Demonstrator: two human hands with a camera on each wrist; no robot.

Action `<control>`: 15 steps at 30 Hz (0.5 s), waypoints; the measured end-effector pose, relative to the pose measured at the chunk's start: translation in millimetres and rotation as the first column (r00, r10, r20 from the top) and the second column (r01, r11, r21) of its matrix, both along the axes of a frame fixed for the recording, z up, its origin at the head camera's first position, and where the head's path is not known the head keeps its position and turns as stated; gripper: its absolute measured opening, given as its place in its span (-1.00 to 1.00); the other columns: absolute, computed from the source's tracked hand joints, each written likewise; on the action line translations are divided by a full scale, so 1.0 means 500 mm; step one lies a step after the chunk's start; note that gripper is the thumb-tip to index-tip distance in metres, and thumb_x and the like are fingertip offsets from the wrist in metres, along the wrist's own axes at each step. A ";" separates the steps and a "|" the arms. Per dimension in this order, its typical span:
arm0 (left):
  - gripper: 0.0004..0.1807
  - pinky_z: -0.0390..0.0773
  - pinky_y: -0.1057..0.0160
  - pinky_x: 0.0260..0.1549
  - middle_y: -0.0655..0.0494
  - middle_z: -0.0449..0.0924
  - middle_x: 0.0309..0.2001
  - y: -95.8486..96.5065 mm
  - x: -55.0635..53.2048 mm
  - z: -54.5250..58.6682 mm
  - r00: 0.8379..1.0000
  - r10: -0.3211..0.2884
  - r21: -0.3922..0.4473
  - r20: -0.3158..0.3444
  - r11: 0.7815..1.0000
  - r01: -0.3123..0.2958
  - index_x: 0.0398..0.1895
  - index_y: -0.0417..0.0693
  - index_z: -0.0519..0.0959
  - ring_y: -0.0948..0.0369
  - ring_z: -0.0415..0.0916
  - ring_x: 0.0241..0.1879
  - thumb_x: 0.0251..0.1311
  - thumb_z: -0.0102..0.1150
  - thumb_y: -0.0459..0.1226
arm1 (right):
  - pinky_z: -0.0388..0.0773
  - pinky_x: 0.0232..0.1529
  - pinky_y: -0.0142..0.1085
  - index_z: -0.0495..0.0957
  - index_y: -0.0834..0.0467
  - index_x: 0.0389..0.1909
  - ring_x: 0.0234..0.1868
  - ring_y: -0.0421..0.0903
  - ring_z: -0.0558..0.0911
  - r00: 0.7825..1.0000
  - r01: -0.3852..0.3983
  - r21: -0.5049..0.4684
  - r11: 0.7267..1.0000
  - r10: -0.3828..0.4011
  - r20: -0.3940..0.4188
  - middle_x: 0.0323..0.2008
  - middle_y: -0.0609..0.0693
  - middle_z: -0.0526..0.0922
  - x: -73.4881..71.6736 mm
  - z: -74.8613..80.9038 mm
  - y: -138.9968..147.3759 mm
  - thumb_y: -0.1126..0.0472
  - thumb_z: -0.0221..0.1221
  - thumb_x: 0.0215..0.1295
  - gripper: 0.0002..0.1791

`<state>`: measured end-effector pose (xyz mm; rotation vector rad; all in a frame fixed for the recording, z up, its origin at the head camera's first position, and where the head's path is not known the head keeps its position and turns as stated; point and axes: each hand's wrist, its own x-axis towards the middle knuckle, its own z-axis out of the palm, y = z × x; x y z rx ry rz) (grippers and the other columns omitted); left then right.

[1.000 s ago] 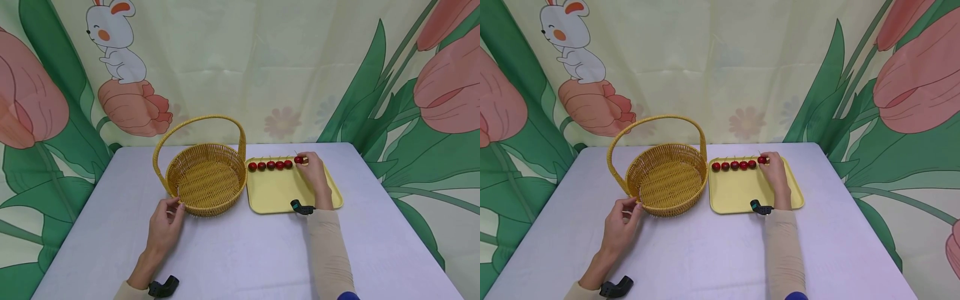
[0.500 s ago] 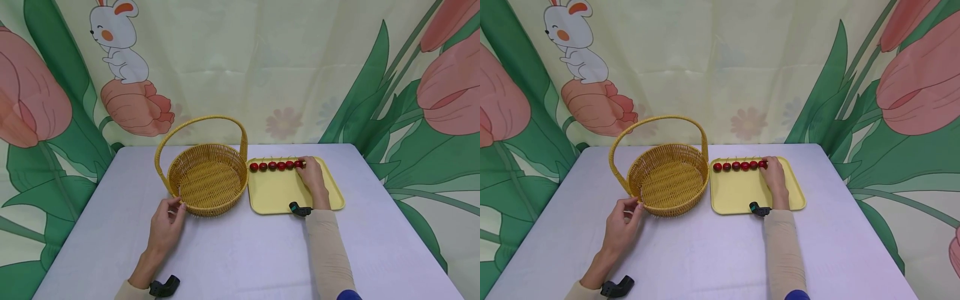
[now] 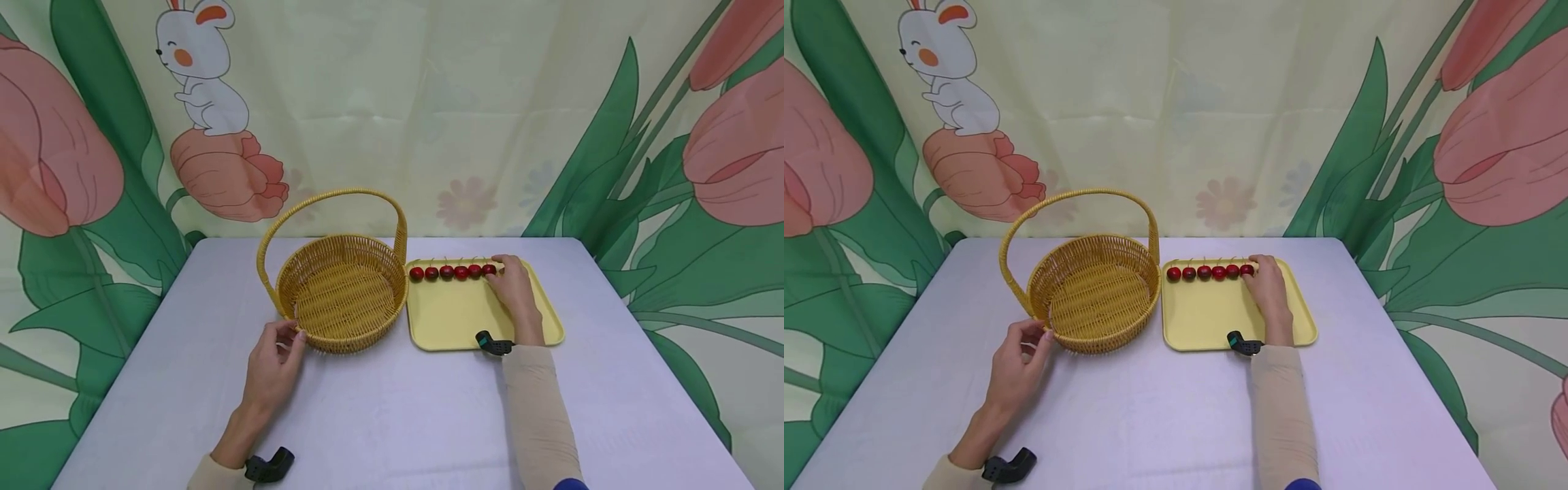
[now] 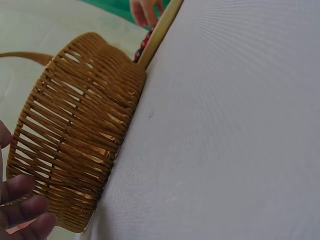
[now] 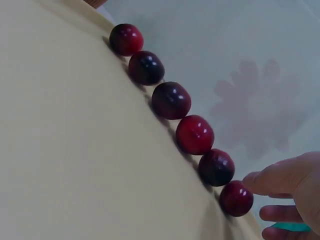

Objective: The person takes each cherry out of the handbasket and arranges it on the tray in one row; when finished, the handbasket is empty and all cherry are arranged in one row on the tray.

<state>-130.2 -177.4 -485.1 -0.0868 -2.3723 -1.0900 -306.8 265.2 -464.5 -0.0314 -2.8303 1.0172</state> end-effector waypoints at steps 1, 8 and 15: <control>-0.68 0.48 0.51 -0.38 0.11 0.57 -0.26 0.001 0.000 0.001 1.000 0.001 0.004 -0.004 1.000 -0.001 0.08 -0.20 0.49 0.31 0.47 -0.31 0.33 0.23 -0.28 | 0.50 0.18 0.11 0.38 0.29 0.34 0.18 0.26 0.49 1.000 0.001 -0.003 1.000 -0.001 -0.008 0.30 0.34 0.38 0.002 0.004 0.000 0.25 0.16 0.42 -0.49; -0.78 0.29 0.56 -0.45 0.10 0.50 -0.34 0.008 -0.011 0.023 0.992 -0.017 -0.028 -0.126 1.000 0.013 -0.05 -0.22 0.55 0.24 0.38 -0.37 0.29 0.22 -0.33 | 0.53 0.16 0.09 0.42 0.34 0.28 0.13 0.25 0.52 0.983 0.014 -0.026 1.000 -0.019 -0.182 0.22 0.33 0.46 0.019 0.070 -0.016 0.15 0.15 0.45 -0.51; -0.84 0.36 0.53 -0.43 0.07 0.53 -0.32 0.011 -0.026 0.064 0.961 -0.103 -0.132 -0.257 0.989 0.071 -0.15 -0.22 0.60 0.25 0.43 -0.36 0.21 0.27 -0.39 | 0.53 0.19 0.11 0.43 0.32 0.29 0.14 0.24 0.52 0.967 -0.013 -0.009 1.000 0.010 -0.254 0.19 0.31 0.50 0.052 0.136 -0.046 0.06 0.12 0.48 -0.48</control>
